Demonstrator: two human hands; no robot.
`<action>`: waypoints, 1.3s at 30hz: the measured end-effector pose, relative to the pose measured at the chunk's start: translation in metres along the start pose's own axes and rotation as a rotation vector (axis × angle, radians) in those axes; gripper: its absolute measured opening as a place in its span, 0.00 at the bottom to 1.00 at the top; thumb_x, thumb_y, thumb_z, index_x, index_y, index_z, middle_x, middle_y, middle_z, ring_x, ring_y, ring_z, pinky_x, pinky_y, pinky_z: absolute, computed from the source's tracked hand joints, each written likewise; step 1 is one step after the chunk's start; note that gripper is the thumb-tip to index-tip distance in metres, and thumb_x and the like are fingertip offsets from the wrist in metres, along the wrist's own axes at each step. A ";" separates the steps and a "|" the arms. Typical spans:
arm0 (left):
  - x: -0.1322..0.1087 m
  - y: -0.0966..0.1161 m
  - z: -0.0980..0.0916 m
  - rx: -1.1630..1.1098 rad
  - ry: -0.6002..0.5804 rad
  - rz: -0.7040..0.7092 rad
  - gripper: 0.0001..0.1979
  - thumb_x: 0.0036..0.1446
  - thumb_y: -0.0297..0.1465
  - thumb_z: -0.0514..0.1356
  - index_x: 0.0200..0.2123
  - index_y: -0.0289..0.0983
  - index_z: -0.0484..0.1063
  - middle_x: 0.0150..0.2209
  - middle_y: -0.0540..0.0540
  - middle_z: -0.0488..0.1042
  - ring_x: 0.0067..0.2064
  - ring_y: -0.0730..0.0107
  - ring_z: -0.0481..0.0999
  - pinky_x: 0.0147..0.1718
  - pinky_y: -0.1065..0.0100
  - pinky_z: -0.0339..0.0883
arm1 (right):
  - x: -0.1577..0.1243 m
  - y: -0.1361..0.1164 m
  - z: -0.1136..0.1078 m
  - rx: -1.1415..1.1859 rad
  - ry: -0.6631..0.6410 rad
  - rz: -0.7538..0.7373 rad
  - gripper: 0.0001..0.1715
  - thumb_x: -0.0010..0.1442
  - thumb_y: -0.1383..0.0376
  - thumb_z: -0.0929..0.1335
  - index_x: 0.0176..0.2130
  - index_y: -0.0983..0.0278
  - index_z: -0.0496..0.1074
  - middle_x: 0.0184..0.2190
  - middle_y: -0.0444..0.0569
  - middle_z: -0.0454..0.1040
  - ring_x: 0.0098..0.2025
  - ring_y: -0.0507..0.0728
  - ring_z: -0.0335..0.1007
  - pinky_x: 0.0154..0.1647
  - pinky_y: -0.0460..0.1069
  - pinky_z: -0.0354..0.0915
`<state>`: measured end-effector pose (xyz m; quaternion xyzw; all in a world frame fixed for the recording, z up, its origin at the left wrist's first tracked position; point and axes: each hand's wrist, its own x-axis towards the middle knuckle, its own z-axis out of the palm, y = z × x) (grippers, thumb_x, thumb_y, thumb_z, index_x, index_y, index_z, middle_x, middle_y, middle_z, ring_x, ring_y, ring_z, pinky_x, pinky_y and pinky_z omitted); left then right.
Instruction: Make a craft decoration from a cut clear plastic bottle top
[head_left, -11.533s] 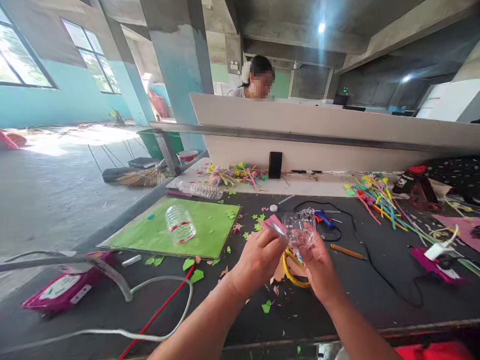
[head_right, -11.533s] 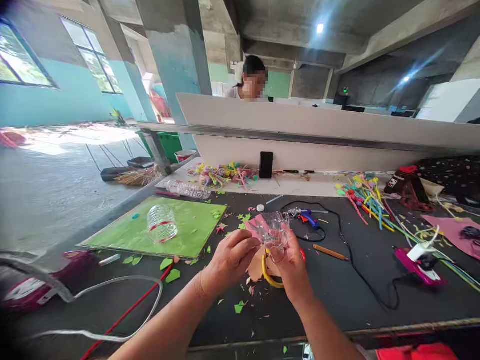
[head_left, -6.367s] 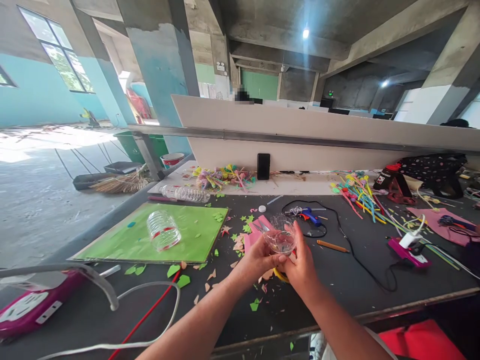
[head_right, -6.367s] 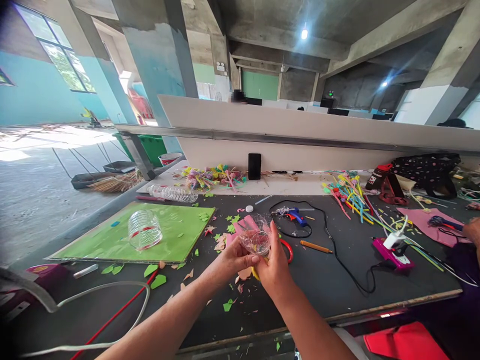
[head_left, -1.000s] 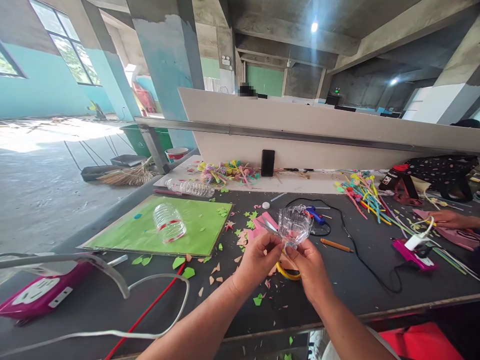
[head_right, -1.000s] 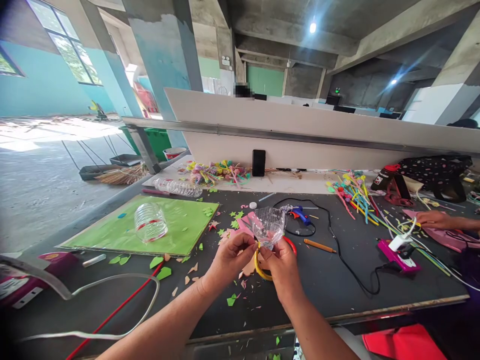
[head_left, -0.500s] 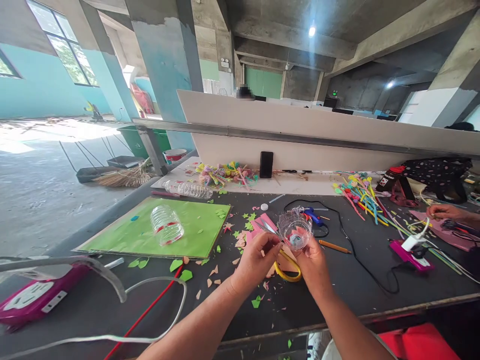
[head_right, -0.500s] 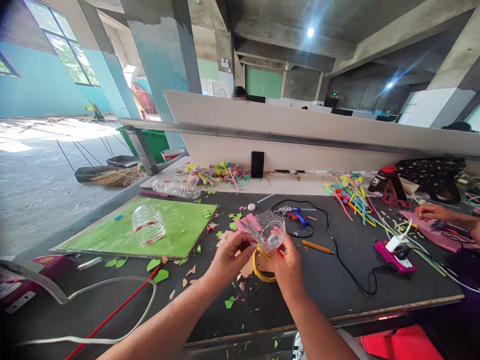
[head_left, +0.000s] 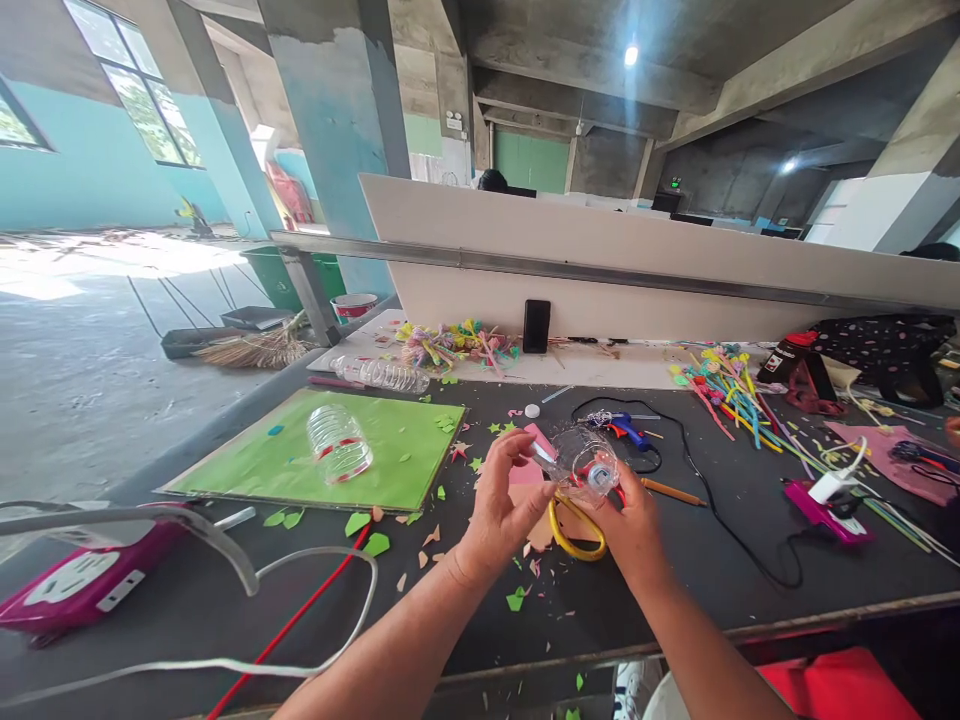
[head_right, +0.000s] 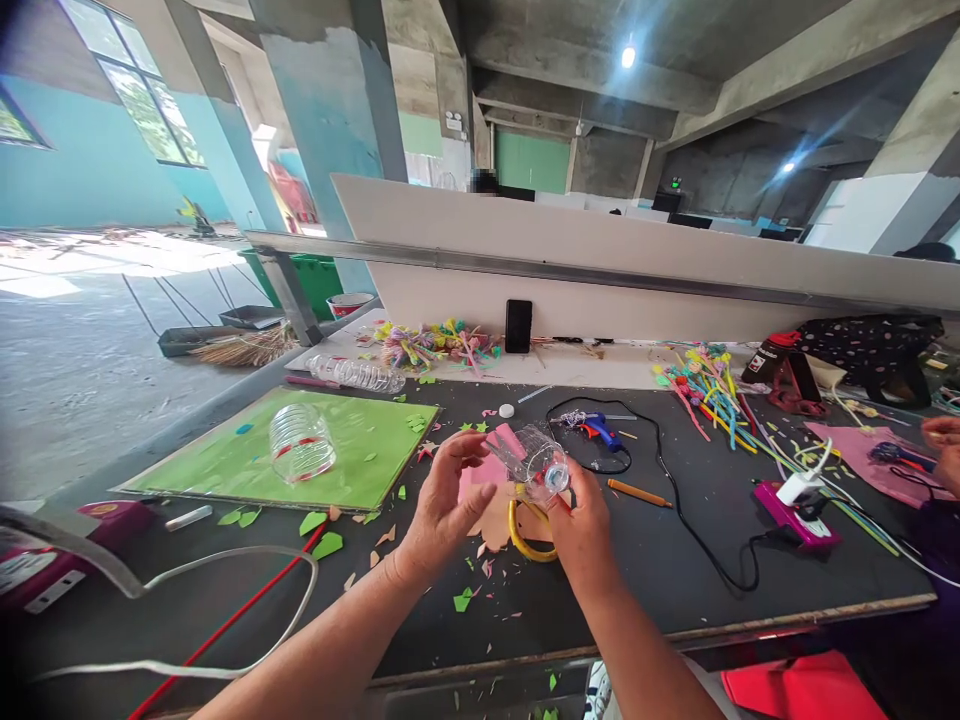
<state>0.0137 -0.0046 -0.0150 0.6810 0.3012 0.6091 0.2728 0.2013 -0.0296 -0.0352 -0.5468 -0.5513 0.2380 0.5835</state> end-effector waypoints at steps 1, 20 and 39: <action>0.000 -0.001 0.000 -0.018 -0.046 0.002 0.33 0.56 0.42 0.65 0.61 0.41 0.60 0.61 0.36 0.62 0.57 0.53 0.66 0.55 0.55 0.61 | 0.000 -0.001 0.001 -0.058 -0.005 -0.014 0.28 0.53 0.56 0.74 0.53 0.58 0.75 0.50 0.54 0.77 0.53 0.67 0.71 0.58 0.63 0.63; 0.014 -0.001 -0.007 -0.508 0.013 -0.444 0.19 0.58 0.40 0.62 0.50 0.38 0.75 0.51 0.41 0.76 0.55 0.56 0.72 0.56 0.59 0.62 | 0.002 -0.013 -0.006 -0.141 -0.386 -0.137 0.23 0.54 0.66 0.71 0.51 0.58 0.76 0.48 0.50 0.79 0.51 0.65 0.75 0.52 0.58 0.70; 0.020 -0.005 -0.007 -0.302 -0.028 -0.588 0.13 0.47 0.39 0.69 0.32 0.34 0.79 0.29 0.47 0.78 0.32 0.70 0.73 0.35 0.69 0.64 | 0.005 -0.007 -0.014 -0.107 -0.670 -0.066 0.27 0.57 0.58 0.73 0.57 0.56 0.73 0.49 0.53 0.79 0.53 0.67 0.73 0.55 0.59 0.65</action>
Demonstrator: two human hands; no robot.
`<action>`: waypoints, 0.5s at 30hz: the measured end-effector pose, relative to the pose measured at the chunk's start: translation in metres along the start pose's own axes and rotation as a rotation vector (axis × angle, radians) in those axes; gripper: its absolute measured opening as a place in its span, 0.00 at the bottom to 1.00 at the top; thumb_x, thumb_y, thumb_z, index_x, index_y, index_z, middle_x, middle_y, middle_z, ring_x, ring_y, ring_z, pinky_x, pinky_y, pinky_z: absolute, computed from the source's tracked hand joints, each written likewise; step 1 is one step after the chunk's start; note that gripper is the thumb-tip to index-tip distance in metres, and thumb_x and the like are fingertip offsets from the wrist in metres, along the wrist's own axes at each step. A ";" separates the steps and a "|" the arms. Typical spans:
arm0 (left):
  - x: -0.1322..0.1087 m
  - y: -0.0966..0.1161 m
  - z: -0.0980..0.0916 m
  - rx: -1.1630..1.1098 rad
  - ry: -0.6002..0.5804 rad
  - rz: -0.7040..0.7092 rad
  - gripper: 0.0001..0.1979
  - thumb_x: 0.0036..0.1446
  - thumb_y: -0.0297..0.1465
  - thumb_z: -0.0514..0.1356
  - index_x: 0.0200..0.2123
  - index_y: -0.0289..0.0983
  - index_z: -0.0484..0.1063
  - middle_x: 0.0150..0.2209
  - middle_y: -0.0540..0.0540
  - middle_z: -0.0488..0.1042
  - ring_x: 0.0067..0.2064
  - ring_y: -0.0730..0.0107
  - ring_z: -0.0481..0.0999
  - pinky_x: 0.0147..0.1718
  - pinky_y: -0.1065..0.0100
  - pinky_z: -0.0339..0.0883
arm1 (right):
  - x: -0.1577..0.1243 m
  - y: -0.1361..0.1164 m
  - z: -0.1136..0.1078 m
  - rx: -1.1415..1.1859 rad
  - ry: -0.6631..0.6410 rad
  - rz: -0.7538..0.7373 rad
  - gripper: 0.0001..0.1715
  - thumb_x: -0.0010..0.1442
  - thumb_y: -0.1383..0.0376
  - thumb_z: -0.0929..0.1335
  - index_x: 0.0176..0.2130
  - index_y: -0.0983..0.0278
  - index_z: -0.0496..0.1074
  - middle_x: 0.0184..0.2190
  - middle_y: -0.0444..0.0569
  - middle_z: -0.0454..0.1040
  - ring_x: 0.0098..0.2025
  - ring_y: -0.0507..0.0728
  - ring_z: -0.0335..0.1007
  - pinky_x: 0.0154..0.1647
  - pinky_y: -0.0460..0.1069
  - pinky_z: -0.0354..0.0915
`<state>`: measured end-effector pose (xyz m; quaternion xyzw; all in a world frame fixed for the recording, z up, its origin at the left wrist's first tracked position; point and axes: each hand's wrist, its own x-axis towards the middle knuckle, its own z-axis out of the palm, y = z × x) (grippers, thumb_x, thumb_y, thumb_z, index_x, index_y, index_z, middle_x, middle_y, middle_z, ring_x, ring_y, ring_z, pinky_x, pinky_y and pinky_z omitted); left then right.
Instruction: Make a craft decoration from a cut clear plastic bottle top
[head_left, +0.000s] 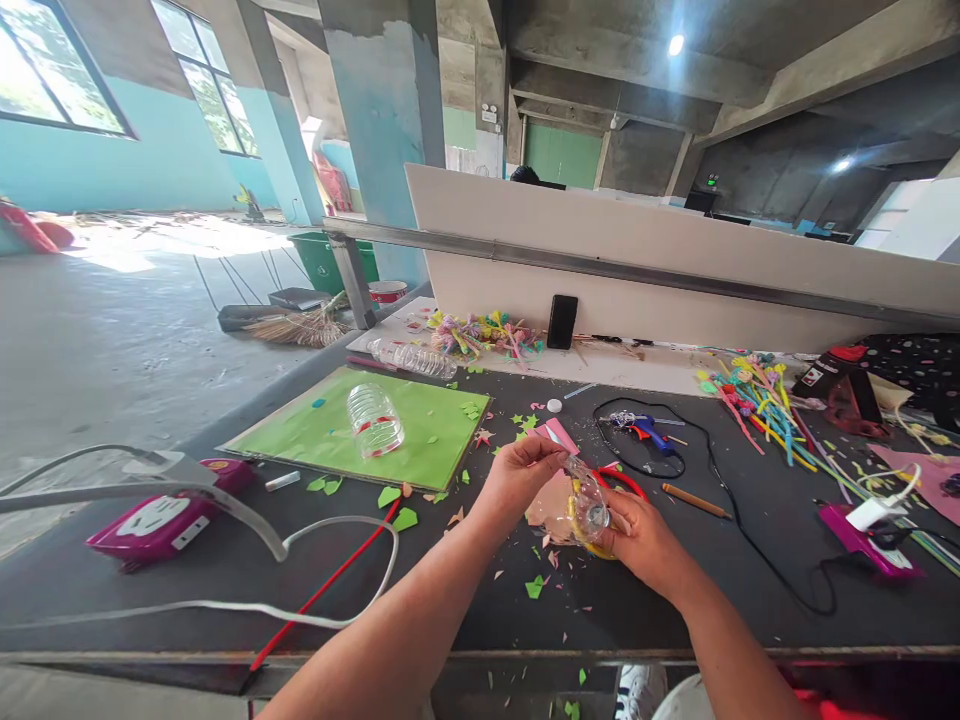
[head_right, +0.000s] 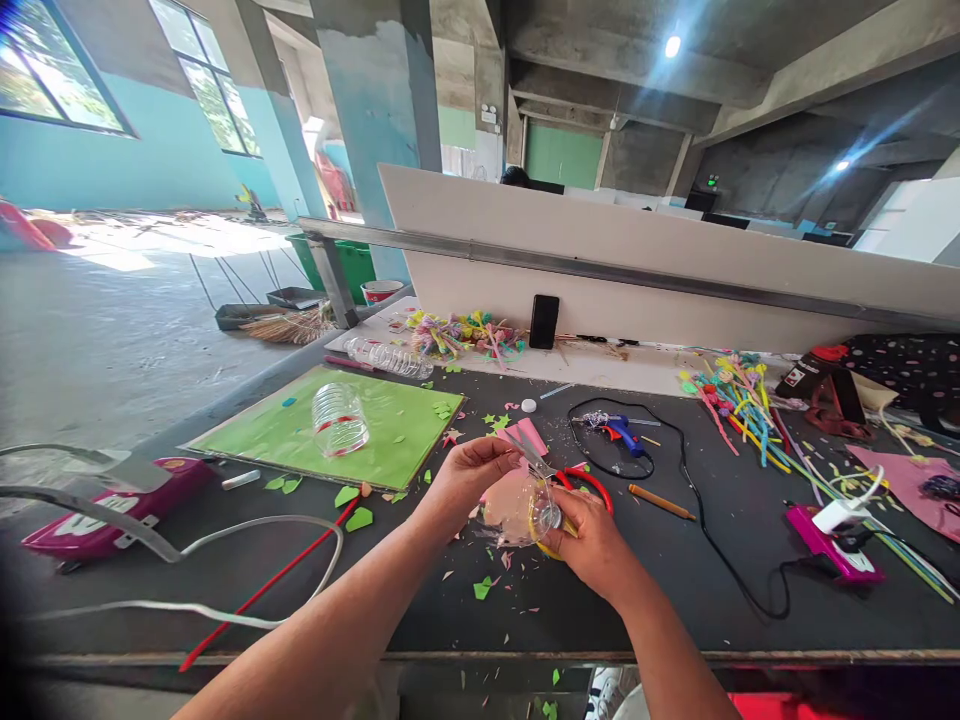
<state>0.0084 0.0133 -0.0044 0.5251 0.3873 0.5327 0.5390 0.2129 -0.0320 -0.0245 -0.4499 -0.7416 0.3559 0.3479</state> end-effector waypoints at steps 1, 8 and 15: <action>-0.001 0.001 0.001 -0.020 -0.002 -0.001 0.14 0.47 0.39 0.69 0.33 0.35 0.80 0.31 0.47 0.79 0.33 0.69 0.74 0.36 0.69 0.64 | 0.000 0.001 0.001 0.094 -0.020 0.021 0.28 0.57 0.58 0.73 0.57 0.56 0.73 0.50 0.53 0.78 0.53 0.67 0.73 0.55 0.59 0.66; -0.001 0.004 -0.002 -0.076 0.092 0.093 0.20 0.59 0.45 0.60 0.47 0.38 0.78 0.43 0.43 0.80 0.47 0.62 0.75 0.52 0.64 0.64 | 0.001 0.002 0.003 0.602 0.009 0.181 0.31 0.52 0.55 0.77 0.55 0.55 0.74 0.53 0.49 0.77 0.56 0.64 0.72 0.61 0.60 0.63; -0.001 -0.004 0.001 -0.060 0.037 0.057 0.24 0.60 0.48 0.58 0.47 0.36 0.78 0.43 0.41 0.79 0.46 0.62 0.75 0.51 0.63 0.65 | 0.000 -0.003 -0.001 0.878 0.112 0.170 0.26 0.54 0.55 0.76 0.52 0.59 0.75 0.46 0.51 0.81 0.52 0.63 0.75 0.63 0.61 0.58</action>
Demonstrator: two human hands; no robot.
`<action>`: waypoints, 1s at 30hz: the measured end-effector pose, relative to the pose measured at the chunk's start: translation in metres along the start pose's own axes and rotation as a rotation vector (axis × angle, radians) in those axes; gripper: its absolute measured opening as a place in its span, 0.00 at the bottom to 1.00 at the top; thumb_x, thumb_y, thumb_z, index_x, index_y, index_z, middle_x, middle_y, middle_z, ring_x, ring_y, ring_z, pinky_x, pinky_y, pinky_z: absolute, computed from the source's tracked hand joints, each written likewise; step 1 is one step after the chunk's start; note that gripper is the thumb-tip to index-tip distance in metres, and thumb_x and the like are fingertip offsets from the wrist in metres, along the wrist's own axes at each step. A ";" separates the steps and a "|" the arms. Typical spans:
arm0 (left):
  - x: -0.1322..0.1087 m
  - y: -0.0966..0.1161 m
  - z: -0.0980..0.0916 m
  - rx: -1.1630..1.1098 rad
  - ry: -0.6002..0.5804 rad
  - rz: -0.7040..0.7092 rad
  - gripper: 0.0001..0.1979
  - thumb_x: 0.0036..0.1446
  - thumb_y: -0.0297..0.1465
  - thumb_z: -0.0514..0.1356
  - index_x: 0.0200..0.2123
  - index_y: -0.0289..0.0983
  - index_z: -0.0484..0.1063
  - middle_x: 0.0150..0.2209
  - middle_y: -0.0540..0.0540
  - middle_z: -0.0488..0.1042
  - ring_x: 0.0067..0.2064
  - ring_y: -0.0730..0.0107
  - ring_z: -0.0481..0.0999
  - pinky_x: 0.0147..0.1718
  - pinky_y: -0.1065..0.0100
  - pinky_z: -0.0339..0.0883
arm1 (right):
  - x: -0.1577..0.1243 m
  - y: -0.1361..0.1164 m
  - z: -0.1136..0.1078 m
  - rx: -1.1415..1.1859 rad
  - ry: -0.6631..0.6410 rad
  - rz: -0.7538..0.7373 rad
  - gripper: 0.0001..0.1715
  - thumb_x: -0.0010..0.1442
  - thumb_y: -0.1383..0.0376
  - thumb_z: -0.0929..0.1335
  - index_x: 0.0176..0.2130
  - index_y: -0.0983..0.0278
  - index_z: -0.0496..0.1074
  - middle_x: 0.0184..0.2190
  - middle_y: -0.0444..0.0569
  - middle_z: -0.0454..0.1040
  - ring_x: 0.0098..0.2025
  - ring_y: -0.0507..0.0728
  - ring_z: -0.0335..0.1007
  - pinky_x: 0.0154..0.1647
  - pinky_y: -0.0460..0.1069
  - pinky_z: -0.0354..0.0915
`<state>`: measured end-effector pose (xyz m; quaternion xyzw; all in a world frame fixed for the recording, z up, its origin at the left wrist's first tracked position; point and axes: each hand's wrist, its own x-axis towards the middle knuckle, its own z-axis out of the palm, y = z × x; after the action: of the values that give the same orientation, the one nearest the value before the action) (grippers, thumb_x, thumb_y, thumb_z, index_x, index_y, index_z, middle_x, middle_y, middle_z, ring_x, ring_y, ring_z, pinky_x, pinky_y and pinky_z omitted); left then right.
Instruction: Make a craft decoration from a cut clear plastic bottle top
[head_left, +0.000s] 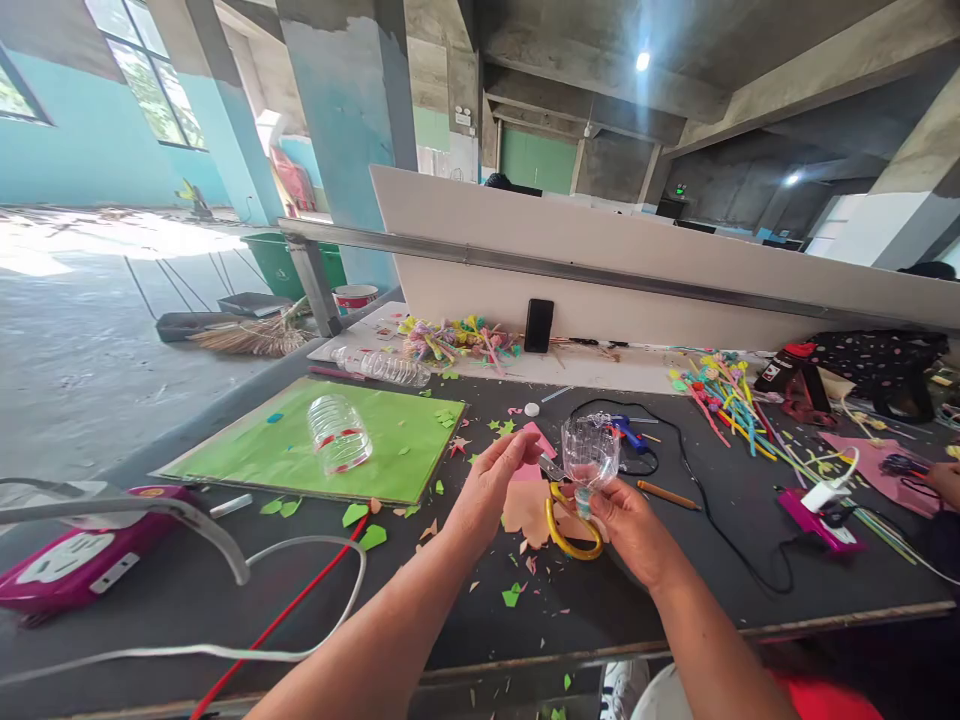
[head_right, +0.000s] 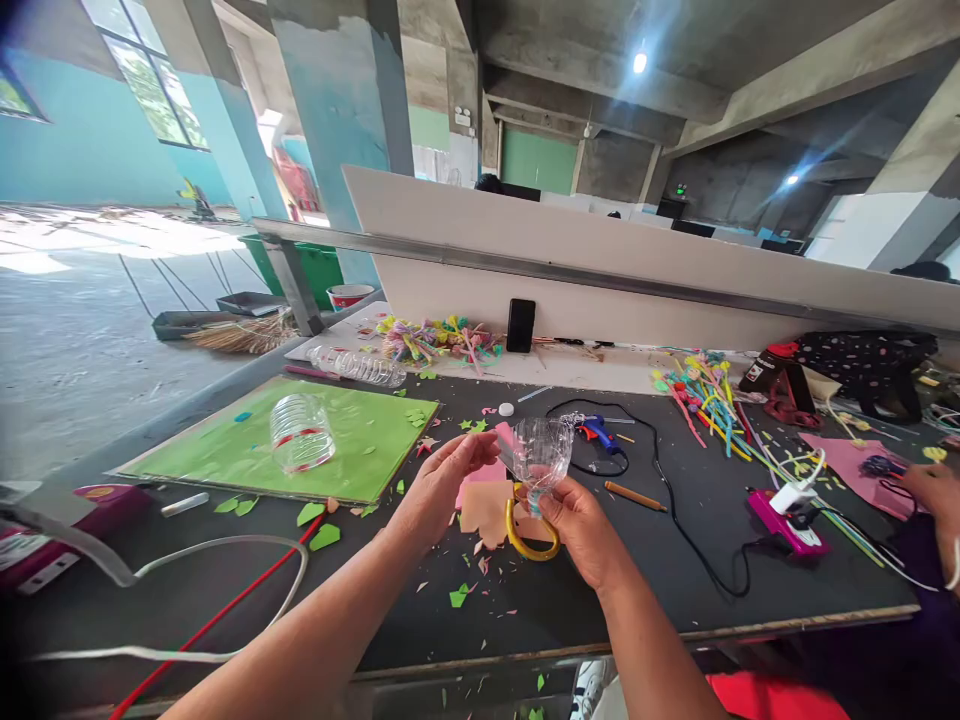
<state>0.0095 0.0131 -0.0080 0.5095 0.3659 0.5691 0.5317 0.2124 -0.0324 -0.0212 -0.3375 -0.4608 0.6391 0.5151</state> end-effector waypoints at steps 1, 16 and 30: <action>-0.001 -0.001 0.001 -0.006 -0.010 -0.011 0.24 0.59 0.48 0.58 0.47 0.36 0.78 0.43 0.42 0.79 0.46 0.62 0.75 0.51 0.63 0.65 | 0.001 0.000 0.000 0.051 -0.004 0.003 0.26 0.54 0.55 0.76 0.51 0.59 0.75 0.43 0.51 0.82 0.49 0.62 0.76 0.62 0.61 0.59; -0.003 -0.015 0.004 0.330 -0.060 0.161 0.16 0.60 0.43 0.60 0.39 0.37 0.78 0.37 0.43 0.80 0.41 0.62 0.77 0.41 0.67 0.69 | 0.005 -0.003 0.003 0.230 0.093 0.063 0.23 0.53 0.58 0.76 0.47 0.62 0.76 0.39 0.49 0.81 0.41 0.57 0.77 0.44 0.51 0.68; -0.006 -0.008 0.008 0.552 -0.024 0.331 0.06 0.58 0.31 0.60 0.35 0.38 0.78 0.34 0.46 0.80 0.38 0.65 0.76 0.40 0.67 0.67 | 0.007 0.007 0.011 0.052 0.138 -0.031 0.26 0.52 0.56 0.77 0.49 0.62 0.75 0.41 0.50 0.81 0.46 0.60 0.77 0.55 0.56 0.66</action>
<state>0.0190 0.0072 -0.0151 0.6937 0.4125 0.5209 0.2778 0.1978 -0.0285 -0.0240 -0.3600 -0.4124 0.6179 0.5643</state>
